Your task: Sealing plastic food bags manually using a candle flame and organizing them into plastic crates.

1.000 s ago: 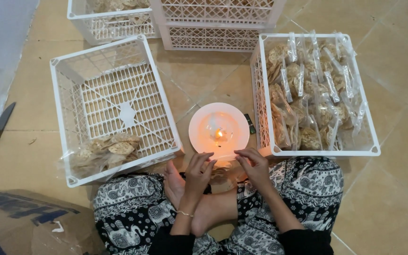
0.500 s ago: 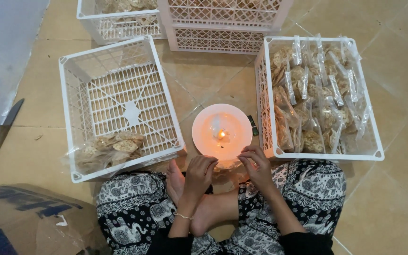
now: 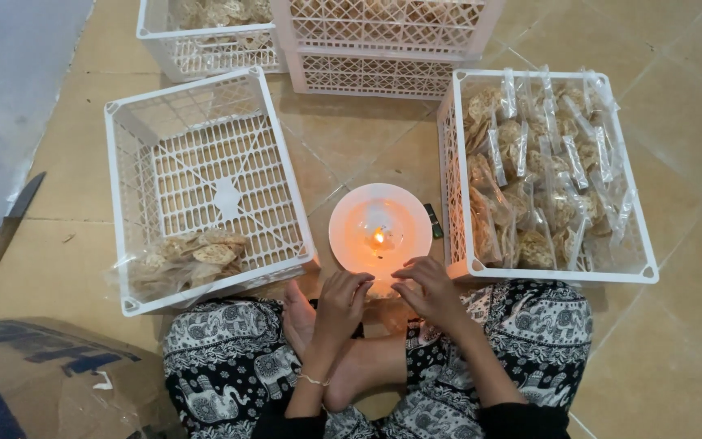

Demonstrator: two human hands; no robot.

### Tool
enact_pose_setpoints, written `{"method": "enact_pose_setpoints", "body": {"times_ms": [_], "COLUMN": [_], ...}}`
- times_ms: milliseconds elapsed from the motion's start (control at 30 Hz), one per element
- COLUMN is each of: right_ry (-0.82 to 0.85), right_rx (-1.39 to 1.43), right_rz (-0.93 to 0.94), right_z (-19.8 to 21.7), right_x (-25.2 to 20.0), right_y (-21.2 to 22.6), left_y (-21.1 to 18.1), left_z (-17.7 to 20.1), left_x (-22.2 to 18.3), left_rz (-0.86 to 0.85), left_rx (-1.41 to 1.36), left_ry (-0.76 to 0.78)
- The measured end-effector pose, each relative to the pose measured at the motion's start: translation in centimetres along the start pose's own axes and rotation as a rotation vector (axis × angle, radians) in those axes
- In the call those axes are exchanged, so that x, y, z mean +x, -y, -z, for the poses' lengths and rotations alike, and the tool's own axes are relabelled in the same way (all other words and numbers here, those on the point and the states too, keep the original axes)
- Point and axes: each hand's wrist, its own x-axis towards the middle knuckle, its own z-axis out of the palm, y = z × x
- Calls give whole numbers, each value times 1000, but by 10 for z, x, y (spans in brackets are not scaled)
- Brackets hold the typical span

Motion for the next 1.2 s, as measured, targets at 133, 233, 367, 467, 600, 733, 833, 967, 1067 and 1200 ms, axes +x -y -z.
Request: {"method": "enact_pose_setpoints", "body": {"times_ms": [133,233,367,467,600,733,833,967,1067,1200], "right_ry": [-10,-1,2,5,13,-18,-41,-51,-54,-68], "right_rx": [-6,42,78,73,93,140,205,308,332,372], "right_rz": [25,-18,-37,-50,-68,-111,-238,-396,-470,-542], "right_z": [-10,-8,-10,-10,-7,-4,0,4,3,5], "right_x": [-10,-10,-11,-9,-5,-6,-2,1,-2,-4], "right_y": [-12,-7,-5,-5,1,2,9,14,9,8], "left_y": [-1,4,-9,-15,13,12,16,14,13,20], "left_z": [8,12,16,3,-36,-35,-35,-35,-34,-43], "left_x": [0,-1,7,6,-8,-5,-2,3,6,6], "left_rz": [31,25,-63,-145,-179,-73,5,94,137,166], "left_rx": [-8,9,152,284,383,306,226,132,77,41], "left_ry": [38,95,128,128,163,281,379,454,467,473]}}
